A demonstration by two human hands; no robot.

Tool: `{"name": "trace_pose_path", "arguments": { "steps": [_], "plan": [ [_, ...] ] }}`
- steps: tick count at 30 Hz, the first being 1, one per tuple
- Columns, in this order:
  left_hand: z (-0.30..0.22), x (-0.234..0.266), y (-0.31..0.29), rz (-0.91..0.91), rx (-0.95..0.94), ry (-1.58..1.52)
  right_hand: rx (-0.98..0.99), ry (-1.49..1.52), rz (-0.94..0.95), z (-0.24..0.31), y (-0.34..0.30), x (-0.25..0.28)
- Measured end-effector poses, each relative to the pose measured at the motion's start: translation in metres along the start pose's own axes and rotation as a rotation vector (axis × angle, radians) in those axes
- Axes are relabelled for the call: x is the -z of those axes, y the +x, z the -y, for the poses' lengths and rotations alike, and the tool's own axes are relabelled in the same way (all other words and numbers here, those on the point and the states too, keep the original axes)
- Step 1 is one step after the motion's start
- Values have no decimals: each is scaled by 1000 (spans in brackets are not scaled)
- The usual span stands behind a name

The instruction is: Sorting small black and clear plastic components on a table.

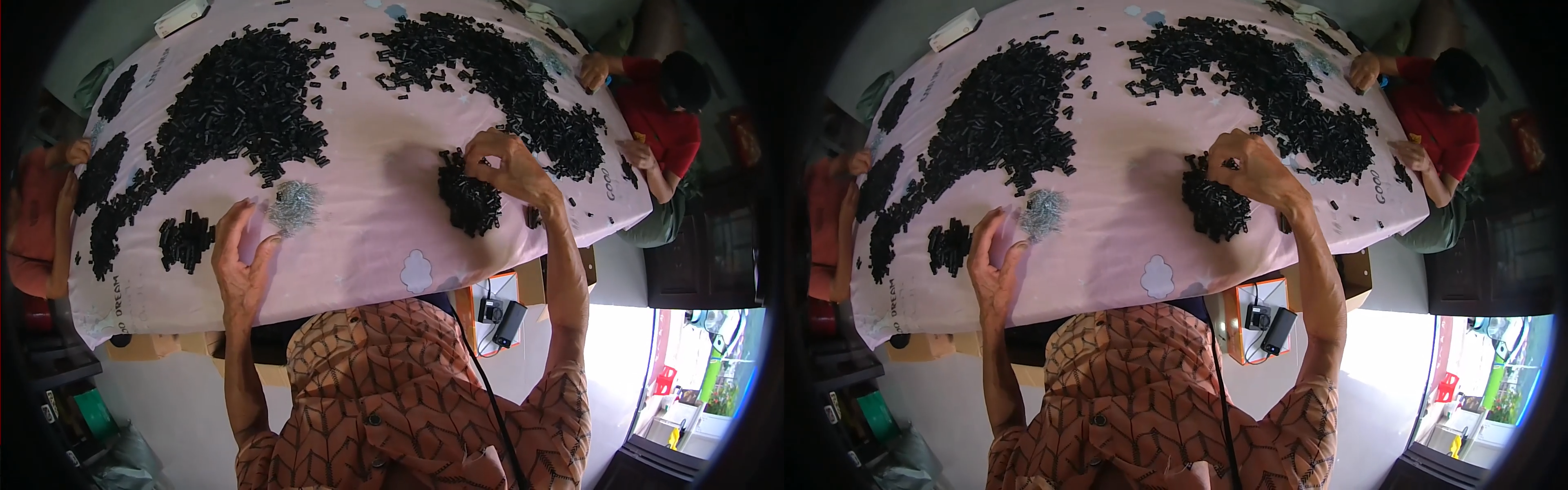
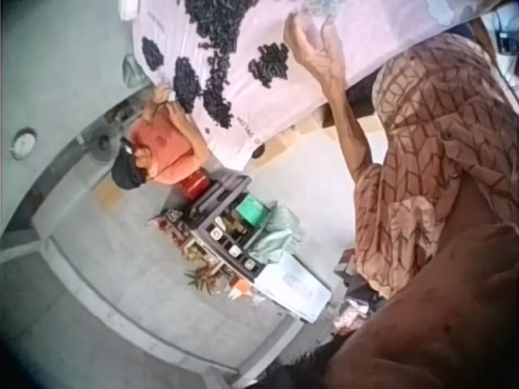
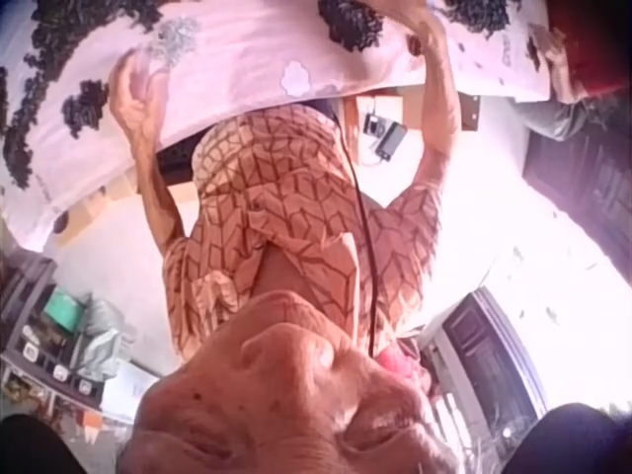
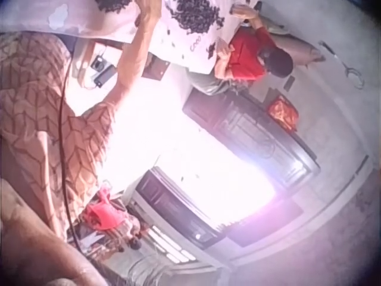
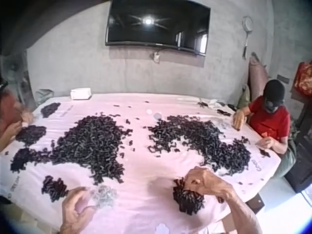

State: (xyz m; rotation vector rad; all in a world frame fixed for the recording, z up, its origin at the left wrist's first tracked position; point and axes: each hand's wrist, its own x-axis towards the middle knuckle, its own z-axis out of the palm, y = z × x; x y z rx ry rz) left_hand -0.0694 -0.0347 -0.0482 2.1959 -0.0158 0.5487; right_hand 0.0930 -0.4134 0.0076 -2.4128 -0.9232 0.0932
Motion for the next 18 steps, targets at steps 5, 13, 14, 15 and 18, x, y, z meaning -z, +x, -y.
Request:
{"name": "trace_pose_path", "arguments": {
  "steps": [5, 13, 14, 15, 18],
  "plan": [
    [4, 0, -1, 0, -10, 6, -122, 112, -34, 20, -38, -3],
    [6, -2, 0, -22, -10, 11, -167, 61, -87, 54, -102, -33],
    [7, -2, 0, -20, -13, 10, -132, 14, -104, 53, -105, -36],
    [7, -2, 1, -24, -19, 18, -133, 14, -106, 54, -106, -38],
    [8, -1, 2, -25, -23, 29, -204, -36, -145, 56, -106, -43]
  ]
}}
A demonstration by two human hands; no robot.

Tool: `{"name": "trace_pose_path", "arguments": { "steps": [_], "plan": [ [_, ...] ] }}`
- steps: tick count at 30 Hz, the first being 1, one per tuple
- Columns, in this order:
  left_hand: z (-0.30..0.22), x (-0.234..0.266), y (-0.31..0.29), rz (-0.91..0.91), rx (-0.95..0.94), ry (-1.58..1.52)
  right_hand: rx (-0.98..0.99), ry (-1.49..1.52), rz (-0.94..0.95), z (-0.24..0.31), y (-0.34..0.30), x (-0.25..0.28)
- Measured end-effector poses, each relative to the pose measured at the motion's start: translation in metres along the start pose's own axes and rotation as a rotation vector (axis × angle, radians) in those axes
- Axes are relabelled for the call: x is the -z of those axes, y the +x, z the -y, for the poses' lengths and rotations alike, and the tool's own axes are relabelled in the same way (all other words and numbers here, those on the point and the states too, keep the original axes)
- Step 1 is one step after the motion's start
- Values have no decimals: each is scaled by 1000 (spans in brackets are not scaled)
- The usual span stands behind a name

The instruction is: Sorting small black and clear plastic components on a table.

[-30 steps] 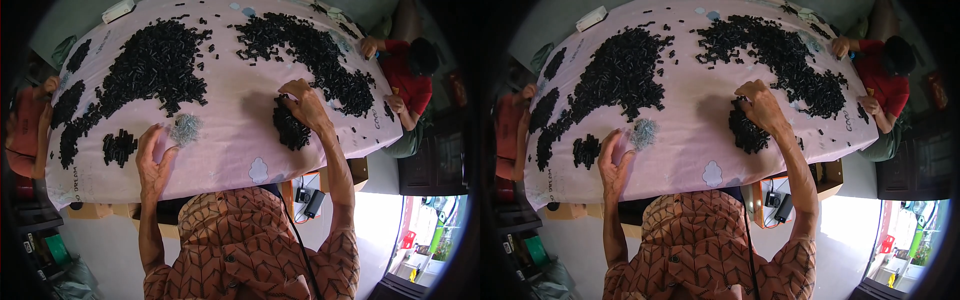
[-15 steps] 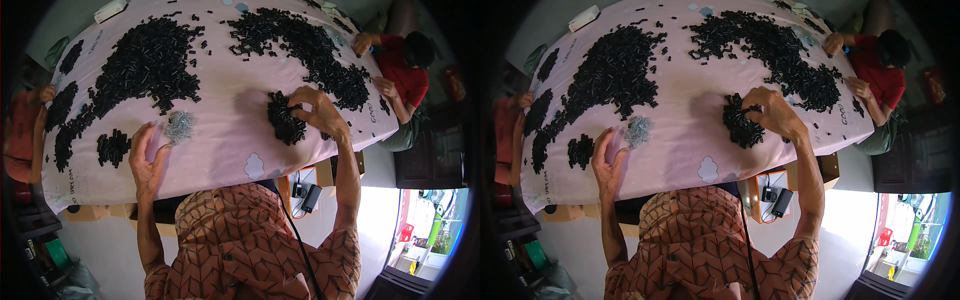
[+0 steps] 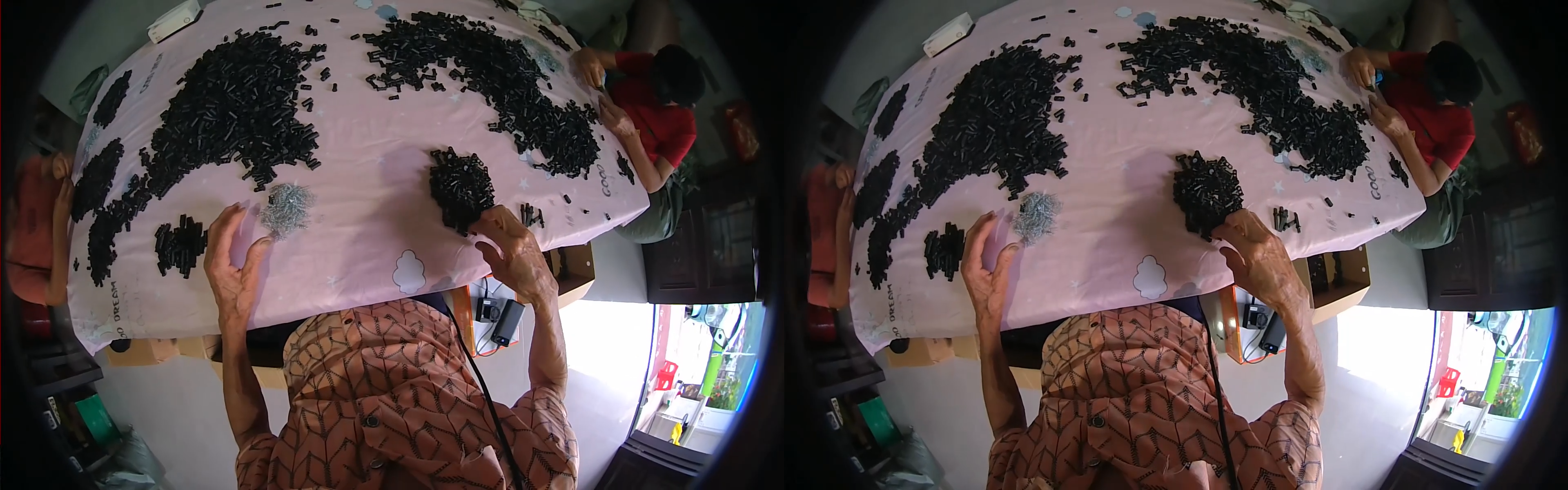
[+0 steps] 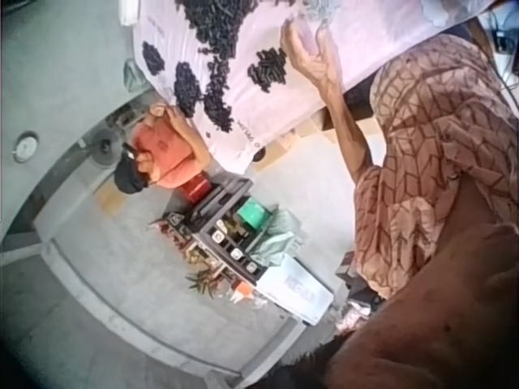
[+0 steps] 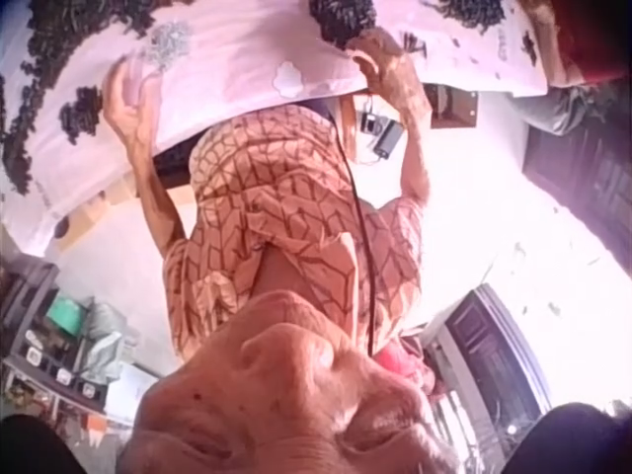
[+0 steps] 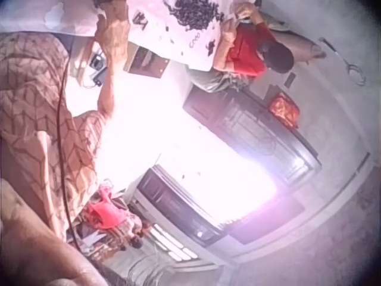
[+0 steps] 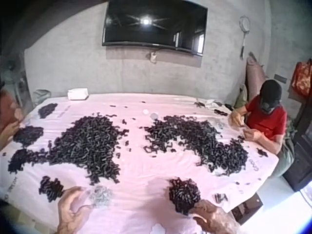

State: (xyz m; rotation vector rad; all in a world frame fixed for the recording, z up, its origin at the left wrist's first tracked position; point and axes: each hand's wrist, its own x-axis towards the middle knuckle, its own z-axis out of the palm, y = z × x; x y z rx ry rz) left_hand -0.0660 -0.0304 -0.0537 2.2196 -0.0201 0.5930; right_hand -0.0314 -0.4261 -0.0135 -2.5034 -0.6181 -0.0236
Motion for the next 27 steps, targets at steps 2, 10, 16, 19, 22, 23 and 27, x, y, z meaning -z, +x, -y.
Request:
{"name": "trace_pose_path", "arguments": {
  "steps": [2, 10, 16, 19, 22, 23, 27],
  "plan": [
    [0, 3, -2, -7, 10, 15, 2, -17, -2, -3, 3, -4],
    [3, 3, -4, -35, -17, 37, -31, -46, -112, 0, 12, -9],
    [-16, 17, -11, 94, 212, 36, 109, 241, -50, 50, 63, -22],
    [-22, 19, -10, 172, 256, 2, 271, 202, 174, 80, 101, -53],
    [-21, 7, 5, 191, 185, -45, 308, 257, 212, 89, 138, -72],
    [-17, 9, 6, 176, 197, -28, 325, 338, 227, 93, 152, -83],
    [-6, 6, 34, 96, 168, -237, 416, 334, 203, 104, 182, -106]
  ]
}}
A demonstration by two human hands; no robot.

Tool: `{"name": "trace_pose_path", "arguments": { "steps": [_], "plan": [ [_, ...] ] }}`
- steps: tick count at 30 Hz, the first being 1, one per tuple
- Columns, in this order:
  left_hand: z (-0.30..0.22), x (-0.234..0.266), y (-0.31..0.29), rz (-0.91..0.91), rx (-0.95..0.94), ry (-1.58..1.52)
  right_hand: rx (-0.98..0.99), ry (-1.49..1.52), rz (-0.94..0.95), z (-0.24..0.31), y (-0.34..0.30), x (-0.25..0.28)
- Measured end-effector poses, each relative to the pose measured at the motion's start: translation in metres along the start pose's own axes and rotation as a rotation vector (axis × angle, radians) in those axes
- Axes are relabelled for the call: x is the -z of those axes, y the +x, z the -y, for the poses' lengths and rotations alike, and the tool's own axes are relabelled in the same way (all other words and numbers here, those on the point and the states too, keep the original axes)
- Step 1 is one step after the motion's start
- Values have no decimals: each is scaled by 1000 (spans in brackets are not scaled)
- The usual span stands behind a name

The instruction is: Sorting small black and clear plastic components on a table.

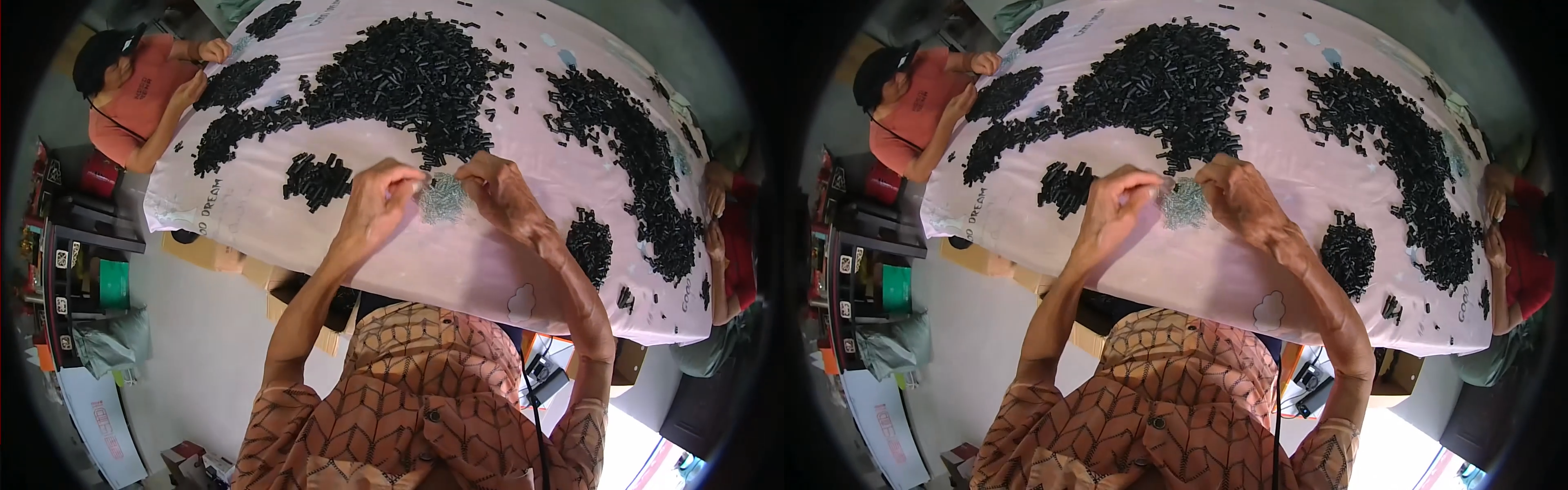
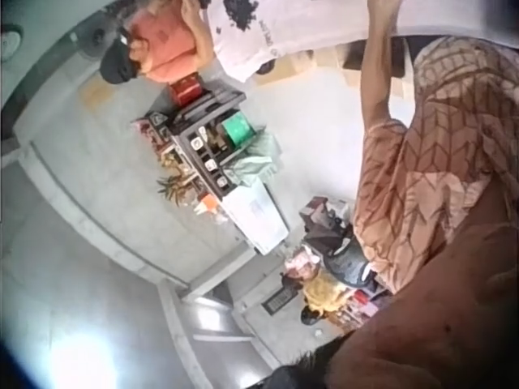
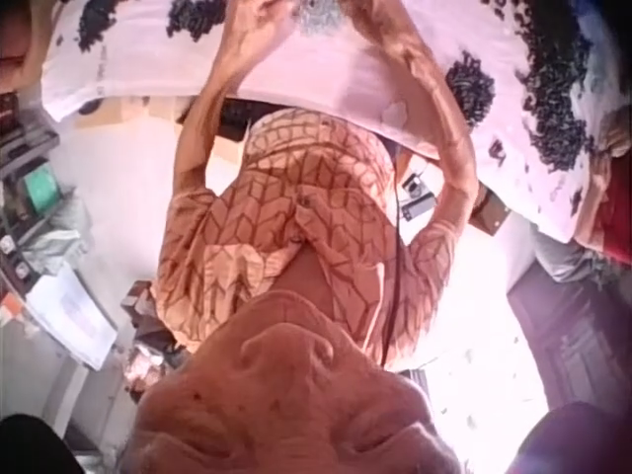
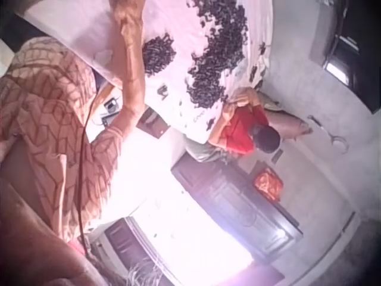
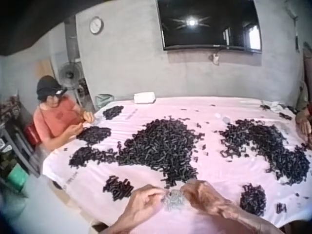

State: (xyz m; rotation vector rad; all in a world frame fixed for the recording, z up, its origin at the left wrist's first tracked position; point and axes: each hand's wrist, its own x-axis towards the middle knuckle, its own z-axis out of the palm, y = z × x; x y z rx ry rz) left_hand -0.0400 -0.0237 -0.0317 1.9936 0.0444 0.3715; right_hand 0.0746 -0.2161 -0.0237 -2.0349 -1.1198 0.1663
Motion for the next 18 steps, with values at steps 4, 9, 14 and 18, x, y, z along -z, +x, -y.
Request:
{"name": "trace_pose_path", "arguments": {
  "steps": [4, 9, 14, 18],
  "plan": [
    [1, -6, 31, 57, 54, 205, 40, -53, 9, -3, 6, -15],
    [7, -8, 32, 128, -43, 393, -33, 47, 77, -10, 11, -9],
    [-1, -15, 37, 194, -42, 479, -31, 154, -77, -21, 5, 11],
    [0, -16, 38, 174, 41, 371, -78, 175, -52, -18, 8, 15]
  ]
}}
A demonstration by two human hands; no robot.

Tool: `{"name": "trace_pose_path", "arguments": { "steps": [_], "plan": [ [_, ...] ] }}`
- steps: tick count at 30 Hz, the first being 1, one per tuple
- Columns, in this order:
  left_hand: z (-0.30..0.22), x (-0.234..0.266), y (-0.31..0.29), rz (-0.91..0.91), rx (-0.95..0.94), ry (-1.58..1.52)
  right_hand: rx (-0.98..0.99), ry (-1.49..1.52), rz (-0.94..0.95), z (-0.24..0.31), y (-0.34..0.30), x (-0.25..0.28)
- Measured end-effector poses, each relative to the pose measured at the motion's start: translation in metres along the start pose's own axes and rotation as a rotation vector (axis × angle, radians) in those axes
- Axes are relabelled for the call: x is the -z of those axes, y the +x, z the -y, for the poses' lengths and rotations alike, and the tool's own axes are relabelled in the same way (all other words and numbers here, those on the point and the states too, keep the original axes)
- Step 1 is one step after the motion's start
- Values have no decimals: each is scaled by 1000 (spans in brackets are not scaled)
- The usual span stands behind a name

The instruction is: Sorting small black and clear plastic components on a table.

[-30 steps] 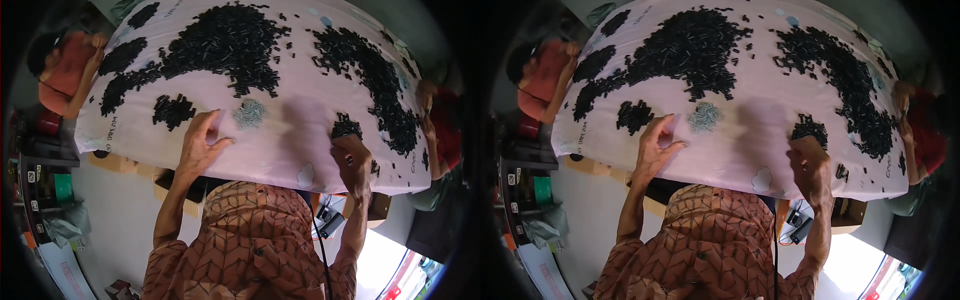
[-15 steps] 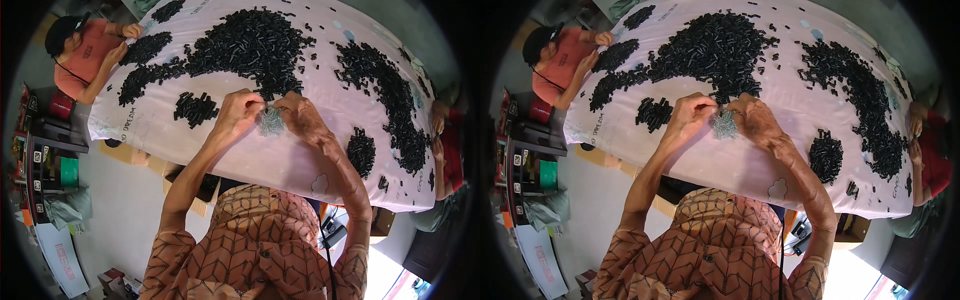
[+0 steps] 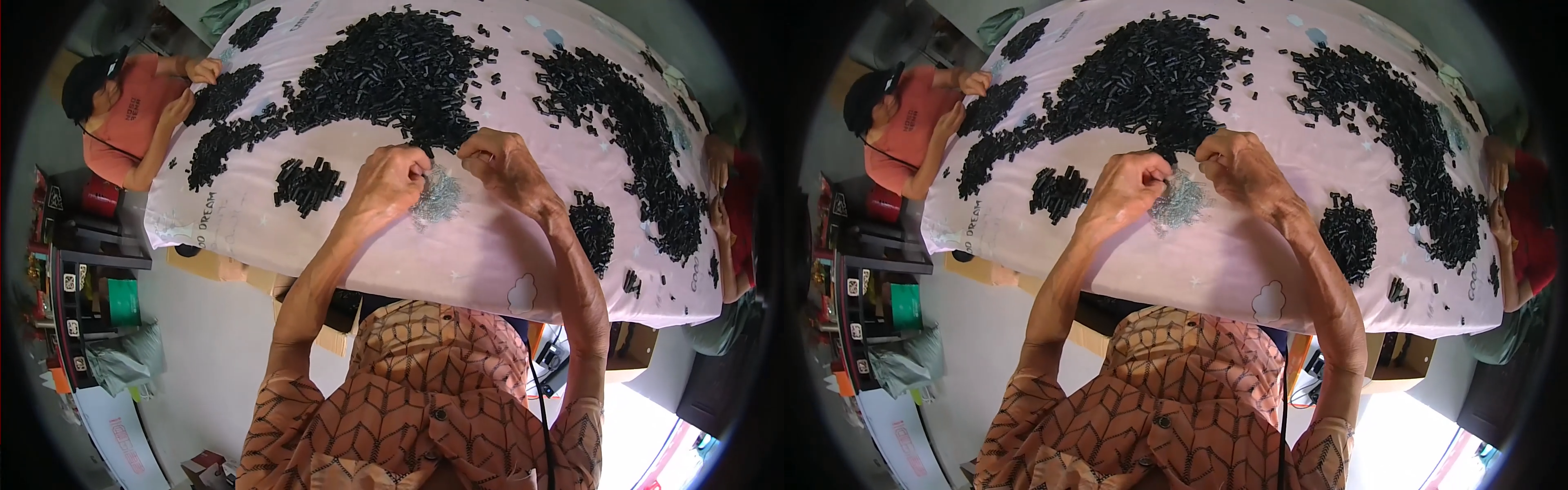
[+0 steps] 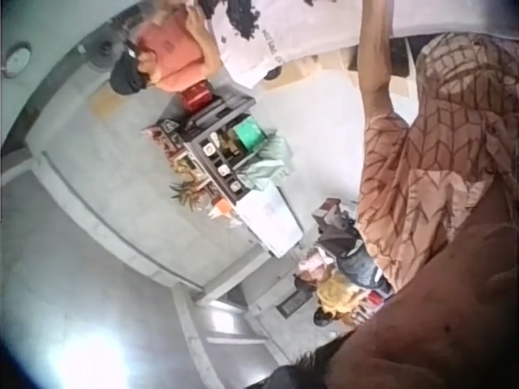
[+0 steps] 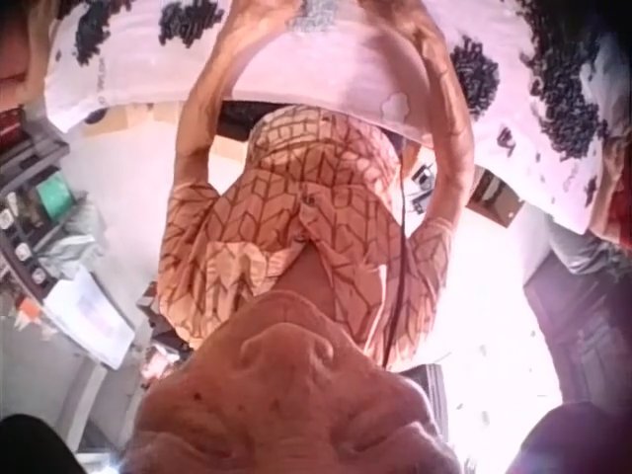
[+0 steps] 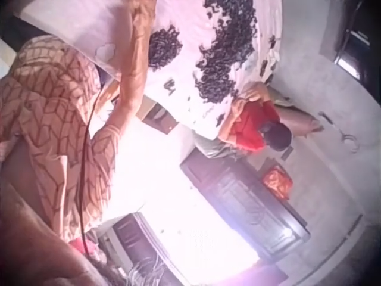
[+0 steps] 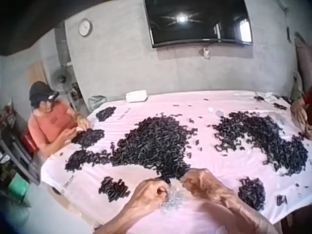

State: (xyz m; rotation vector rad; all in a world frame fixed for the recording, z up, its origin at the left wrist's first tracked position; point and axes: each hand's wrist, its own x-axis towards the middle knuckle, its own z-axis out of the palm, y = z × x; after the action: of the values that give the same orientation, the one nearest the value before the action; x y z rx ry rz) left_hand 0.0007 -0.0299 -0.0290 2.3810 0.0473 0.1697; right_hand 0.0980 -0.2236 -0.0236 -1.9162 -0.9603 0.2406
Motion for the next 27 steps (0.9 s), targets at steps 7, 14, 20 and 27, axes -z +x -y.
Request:
{"name": "trace_pose_path", "arguments": {
  "steps": [7, 14, 20, 27],
  "plan": [
    [12, 20, 19, 99, 110, -533, -158, 142, -42, 4, 8, 0],
    [-8, 26, 36, 196, 143, -748, -207, 502, -45, 12, 7, 2],
    [-27, 9, 51, 183, 15, -743, -299, 589, -88, 3, 6, 5],
    [-2, 23, 52, 132, 38, -377, -194, 187, -134, -27, -9, 27]
  ]
}}
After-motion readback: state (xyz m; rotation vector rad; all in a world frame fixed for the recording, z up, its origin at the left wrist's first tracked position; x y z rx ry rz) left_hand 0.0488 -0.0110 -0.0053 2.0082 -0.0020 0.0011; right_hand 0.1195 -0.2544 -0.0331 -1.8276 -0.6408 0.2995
